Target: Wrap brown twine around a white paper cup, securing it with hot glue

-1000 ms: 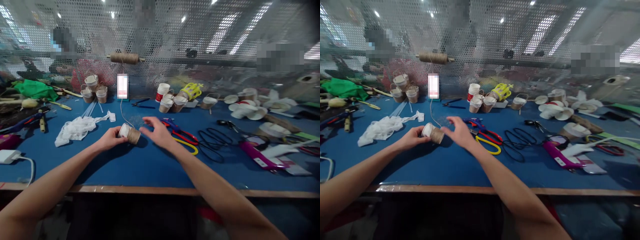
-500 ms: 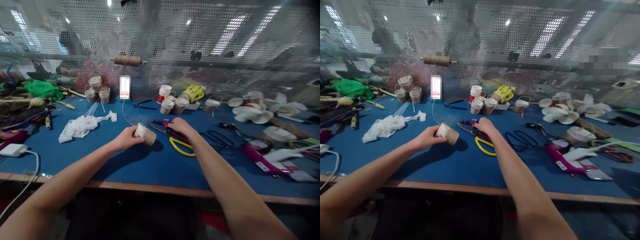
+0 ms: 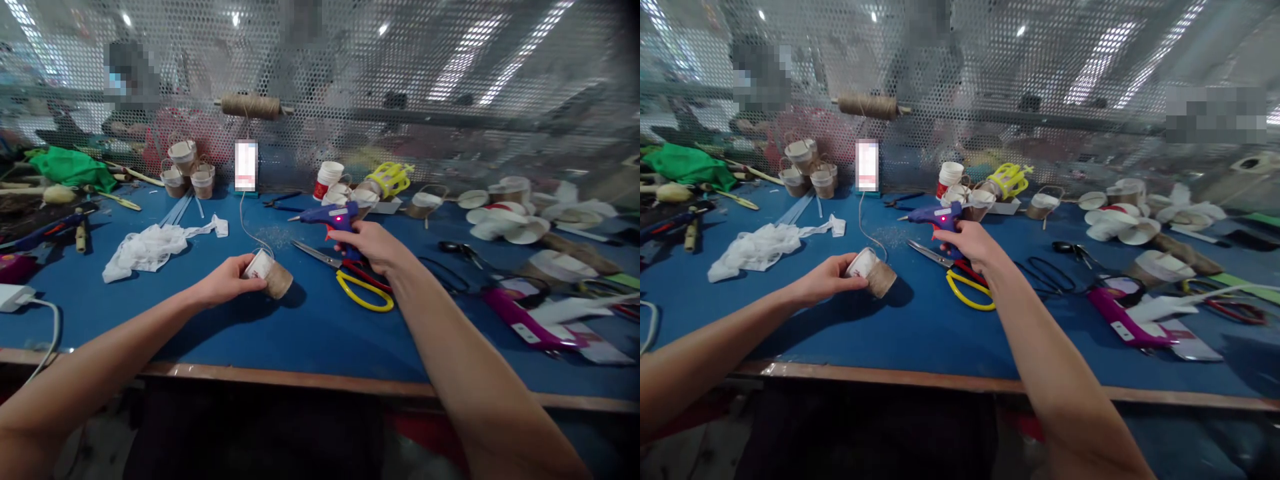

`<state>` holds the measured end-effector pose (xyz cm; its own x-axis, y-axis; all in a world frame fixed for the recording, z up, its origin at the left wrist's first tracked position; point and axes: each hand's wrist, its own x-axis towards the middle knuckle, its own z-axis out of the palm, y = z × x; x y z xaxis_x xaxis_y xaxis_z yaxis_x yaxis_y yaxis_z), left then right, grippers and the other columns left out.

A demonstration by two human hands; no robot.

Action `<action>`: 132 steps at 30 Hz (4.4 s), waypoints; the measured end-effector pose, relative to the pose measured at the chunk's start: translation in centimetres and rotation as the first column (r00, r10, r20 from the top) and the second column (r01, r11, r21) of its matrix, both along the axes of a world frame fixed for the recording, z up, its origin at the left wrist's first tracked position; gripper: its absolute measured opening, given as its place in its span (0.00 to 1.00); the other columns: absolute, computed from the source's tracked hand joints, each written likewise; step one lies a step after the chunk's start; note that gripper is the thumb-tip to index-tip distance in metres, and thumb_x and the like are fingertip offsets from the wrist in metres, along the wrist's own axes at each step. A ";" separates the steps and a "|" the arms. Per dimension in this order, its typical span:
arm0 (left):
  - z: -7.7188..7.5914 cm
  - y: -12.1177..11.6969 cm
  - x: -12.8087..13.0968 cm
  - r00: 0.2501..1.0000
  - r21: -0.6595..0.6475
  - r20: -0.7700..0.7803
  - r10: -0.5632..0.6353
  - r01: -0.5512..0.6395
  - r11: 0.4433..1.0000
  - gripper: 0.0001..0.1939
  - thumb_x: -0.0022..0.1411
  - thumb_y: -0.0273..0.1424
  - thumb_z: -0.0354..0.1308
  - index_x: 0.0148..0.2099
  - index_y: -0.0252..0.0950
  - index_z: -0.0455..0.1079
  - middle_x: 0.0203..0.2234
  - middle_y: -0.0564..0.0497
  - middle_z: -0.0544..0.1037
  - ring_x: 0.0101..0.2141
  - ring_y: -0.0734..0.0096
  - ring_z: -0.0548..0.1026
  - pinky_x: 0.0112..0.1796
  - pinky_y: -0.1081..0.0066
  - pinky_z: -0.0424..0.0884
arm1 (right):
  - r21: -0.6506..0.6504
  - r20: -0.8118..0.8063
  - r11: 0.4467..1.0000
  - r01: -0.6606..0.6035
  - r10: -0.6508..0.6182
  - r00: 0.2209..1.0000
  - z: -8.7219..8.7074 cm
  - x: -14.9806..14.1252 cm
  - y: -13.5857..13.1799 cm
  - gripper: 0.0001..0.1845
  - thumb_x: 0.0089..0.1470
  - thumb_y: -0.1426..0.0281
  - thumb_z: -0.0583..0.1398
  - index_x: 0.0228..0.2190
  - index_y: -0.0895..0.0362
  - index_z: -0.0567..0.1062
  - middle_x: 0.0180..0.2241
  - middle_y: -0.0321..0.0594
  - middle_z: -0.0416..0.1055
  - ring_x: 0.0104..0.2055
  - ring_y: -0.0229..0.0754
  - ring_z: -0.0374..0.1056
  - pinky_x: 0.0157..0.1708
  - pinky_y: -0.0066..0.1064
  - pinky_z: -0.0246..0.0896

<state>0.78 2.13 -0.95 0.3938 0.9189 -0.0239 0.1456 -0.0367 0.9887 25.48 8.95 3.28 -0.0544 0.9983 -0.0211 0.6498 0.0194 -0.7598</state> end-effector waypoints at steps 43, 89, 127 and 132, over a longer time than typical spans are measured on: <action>-0.5 -0.7 -0.6 0.972 0.266 -0.151 0.181 -0.137 0.954 0.10 0.52 0.31 0.55 0.36 0.32 0.67 0.28 0.50 0.72 0.28 0.70 0.67 0.32 0.70 0.64 | 0.316 0.323 0.823 -0.472 0.375 0.869 -1.1 -2.6 -7.6 0.08 0.50 0.63 0.55 0.26 0.51 0.72 0.22 0.37 0.70 0.26 0.43 0.67 0.25 0.34 0.61; -0.1 -0.6 -0.4 0.977 0.202 -0.158 0.145 -0.111 0.973 0.13 0.48 0.27 0.55 0.39 0.30 0.66 0.28 0.51 0.72 0.27 0.74 0.67 0.30 0.72 0.64 | 0.295 0.249 0.867 -0.401 0.335 0.909 -0.5 -3.8 -8.5 0.08 0.47 0.68 0.55 0.20 0.54 0.71 0.19 0.34 0.70 0.19 0.37 0.67 0.22 0.27 0.65; 0.1 -0.9 -0.5 0.969 0.231 -0.220 0.115 -0.062 0.971 0.12 0.51 0.26 0.54 0.40 0.31 0.65 0.26 0.54 0.68 0.26 0.76 0.63 0.29 0.75 0.62 | 0.258 0.401 0.854 -0.453 0.332 0.854 -0.4 -3.2 -8.2 0.09 0.50 0.67 0.54 0.25 0.55 0.73 0.21 0.37 0.71 0.23 0.38 0.67 0.24 0.27 0.63; 0.0 -0.8 -0.6 0.962 0.236 -0.244 0.125 -0.066 0.970 0.11 0.51 0.27 0.54 0.39 0.30 0.65 0.26 0.53 0.67 0.26 0.76 0.62 0.29 0.75 0.61 | 0.304 0.460 0.821 -0.483 0.318 0.829 -0.3 -3.1 -8.0 0.10 0.50 0.67 0.54 0.25 0.55 0.74 0.22 0.38 0.72 0.28 0.42 0.70 0.29 0.30 0.64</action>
<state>0.20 1.33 -0.99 0.3115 0.9452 0.0982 0.4055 -0.2257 0.8858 22.41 0.95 3.03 -0.5214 0.8125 0.2608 0.7430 0.5825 -0.3296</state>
